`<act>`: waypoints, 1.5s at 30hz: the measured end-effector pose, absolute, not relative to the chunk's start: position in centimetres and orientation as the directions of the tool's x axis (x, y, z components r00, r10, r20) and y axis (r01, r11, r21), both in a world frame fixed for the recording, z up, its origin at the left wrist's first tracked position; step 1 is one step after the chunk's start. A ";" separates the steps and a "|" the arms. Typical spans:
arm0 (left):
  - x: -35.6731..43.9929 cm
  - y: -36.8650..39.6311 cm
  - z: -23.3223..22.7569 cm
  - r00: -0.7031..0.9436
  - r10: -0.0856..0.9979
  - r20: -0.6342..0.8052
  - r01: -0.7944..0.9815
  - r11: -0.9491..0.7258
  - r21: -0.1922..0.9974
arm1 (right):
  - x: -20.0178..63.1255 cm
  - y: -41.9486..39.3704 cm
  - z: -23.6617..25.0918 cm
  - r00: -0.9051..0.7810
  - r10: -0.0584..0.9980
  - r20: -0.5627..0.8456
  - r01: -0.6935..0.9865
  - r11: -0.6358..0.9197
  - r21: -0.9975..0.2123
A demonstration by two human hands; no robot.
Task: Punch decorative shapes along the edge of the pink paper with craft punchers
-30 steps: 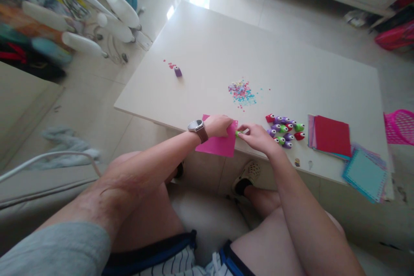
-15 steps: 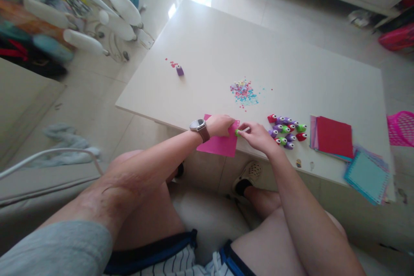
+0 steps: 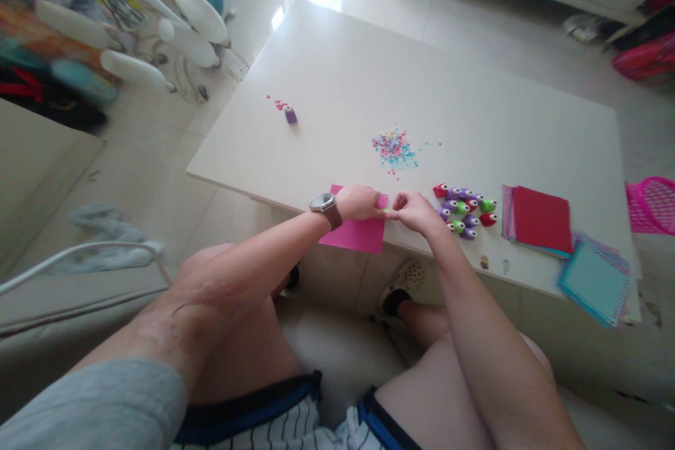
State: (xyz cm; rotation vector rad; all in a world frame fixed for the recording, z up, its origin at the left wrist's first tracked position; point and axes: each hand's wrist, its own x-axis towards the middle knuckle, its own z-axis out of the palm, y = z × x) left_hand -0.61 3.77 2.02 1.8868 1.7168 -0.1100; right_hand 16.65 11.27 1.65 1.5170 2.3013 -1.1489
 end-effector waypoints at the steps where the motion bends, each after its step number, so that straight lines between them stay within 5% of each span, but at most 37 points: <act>1: -0.6 3.8 1.9 0.160 0.888 -0.432 0.935 0.005 0.355 | 16.5 11.4 1.8 -0.459 0.716 -0.526 0.852 0.187 -0.489; 15: -0.2 4.2 2.3 0.112 0.874 -0.472 0.927 0.079 0.367 | 15.3 11.7 1.9 -0.366 0.683 -0.632 0.912 0.128 -0.390; 23: -0.9 4.9 2.2 0.159 0.833 -0.530 0.940 0.036 0.339 | 15.7 11.1 3.3 -0.477 0.696 -0.537 0.876 0.320 -0.362; 32: -1.1 3.9 1.3 0.189 0.881 -0.434 0.945 -0.043 0.326 | 17.6 10.8 3.7 -0.632 0.702 -0.327 0.763 0.491 -0.420; 38: -1.1 3.9 1.4 0.204 0.880 -0.429 0.939 -0.052 0.340 | 17.5 10.2 2.7 -0.666 0.643 -0.379 0.746 0.570 -0.344; 45: -1.1 3.6 1.1 0.193 0.897 -0.397 0.940 -0.053 0.337 | 18.5 11.2 4.0 -0.552 0.745 -0.375 0.833 0.518 -0.196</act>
